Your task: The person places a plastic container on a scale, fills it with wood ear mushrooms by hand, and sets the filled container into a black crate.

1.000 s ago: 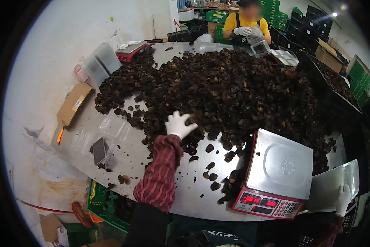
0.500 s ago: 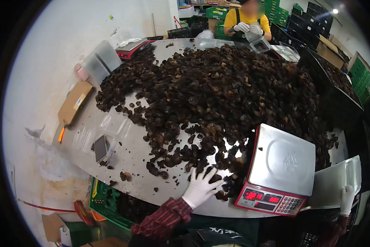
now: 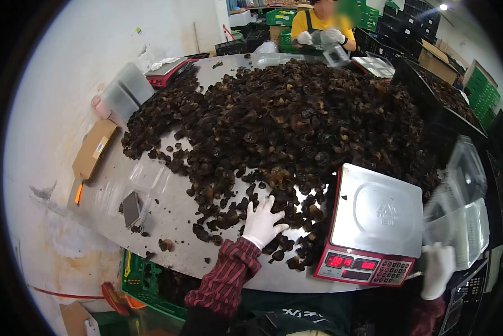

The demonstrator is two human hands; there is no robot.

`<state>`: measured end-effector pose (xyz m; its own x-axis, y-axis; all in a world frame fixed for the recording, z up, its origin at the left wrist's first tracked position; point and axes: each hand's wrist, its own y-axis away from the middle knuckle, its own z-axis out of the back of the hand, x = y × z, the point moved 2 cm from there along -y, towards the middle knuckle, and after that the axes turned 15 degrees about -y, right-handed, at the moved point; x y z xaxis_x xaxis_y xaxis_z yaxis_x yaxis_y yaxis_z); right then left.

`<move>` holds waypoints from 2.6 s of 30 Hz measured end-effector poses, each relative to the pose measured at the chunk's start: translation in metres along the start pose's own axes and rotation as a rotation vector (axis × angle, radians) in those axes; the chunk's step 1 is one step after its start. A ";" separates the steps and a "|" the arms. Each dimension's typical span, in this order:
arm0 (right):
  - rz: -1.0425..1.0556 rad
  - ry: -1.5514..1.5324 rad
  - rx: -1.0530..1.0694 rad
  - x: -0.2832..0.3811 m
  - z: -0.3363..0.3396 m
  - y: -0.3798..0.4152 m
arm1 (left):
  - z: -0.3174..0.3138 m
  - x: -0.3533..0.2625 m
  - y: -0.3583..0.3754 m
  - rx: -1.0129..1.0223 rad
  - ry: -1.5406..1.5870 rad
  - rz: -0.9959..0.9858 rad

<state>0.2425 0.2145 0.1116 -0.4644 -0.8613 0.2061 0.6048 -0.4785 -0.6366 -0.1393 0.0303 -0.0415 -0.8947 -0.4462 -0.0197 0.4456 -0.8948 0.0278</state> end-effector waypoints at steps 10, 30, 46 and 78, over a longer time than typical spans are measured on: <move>-0.062 -0.287 0.214 0.062 -0.059 0.003 | 0.018 0.023 -0.070 -0.363 0.210 0.136; -0.720 -0.400 -0.337 -0.009 -0.055 0.048 | 0.070 0.156 0.179 0.170 0.002 0.406; -0.797 -0.362 -0.301 -0.017 -0.052 0.057 | 0.056 0.075 -0.014 -0.042 -0.148 0.033; -0.866 -0.424 -0.352 -0.030 -0.061 0.049 | 0.024 0.179 -0.084 -0.130 1.396 0.418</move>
<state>0.2467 0.2268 0.0293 -0.3430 -0.2660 0.9009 -0.0848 -0.9464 -0.3117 -0.3376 0.0261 -0.0230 0.0192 -0.2534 -0.9672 0.7270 -0.6605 0.1875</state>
